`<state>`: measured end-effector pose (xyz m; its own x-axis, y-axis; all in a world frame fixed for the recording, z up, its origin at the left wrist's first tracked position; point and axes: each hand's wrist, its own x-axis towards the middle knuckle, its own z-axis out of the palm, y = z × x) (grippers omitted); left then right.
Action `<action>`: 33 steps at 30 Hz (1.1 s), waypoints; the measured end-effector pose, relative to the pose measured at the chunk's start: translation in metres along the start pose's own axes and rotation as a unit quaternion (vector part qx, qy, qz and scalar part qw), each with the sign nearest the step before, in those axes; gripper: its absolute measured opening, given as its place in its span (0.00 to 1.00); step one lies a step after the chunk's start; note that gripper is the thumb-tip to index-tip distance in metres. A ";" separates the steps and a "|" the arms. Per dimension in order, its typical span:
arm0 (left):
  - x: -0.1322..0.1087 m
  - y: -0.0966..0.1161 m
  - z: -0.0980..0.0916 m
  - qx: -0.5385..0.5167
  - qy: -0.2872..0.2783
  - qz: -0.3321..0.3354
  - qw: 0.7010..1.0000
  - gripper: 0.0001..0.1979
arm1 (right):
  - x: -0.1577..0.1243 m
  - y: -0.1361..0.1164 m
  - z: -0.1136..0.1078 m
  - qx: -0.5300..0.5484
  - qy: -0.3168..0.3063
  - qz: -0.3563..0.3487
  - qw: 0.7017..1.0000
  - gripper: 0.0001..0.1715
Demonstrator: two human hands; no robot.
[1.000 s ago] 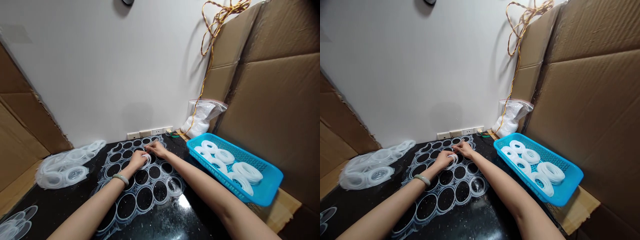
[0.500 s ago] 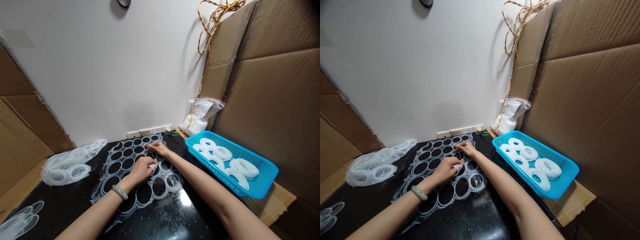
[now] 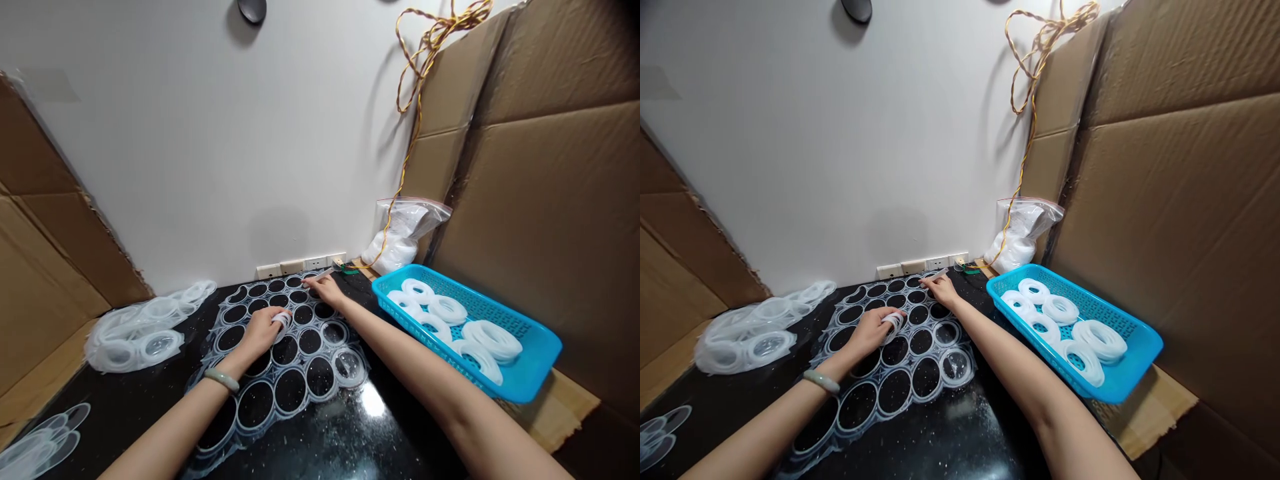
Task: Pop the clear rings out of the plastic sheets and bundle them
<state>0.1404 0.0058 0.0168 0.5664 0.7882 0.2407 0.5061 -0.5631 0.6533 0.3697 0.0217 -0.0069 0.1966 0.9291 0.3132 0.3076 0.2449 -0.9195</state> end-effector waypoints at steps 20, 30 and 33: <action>0.018 -0.044 0.001 0.086 -0.112 0.262 0.955 0.27 | 0.000 0.003 0.019 0.019 -0.082 0.028 0.996 0.06; 0.017 -0.041 0.002 0.093 -0.109 0.257 0.956 0.26 | -0.002 0.005 0.020 0.016 -0.095 0.019 0.995 0.07; 0.018 -0.041 0.002 0.099 -0.105 0.262 0.954 0.26 | -0.003 0.006 0.020 -0.009 -0.098 0.014 0.995 0.07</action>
<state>0.1311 0.0421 -0.0077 0.8828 0.3301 0.3343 0.2190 -0.9187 0.3288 0.3526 0.0258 -0.0176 0.0200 0.9720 0.2342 0.3214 0.2156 -0.9221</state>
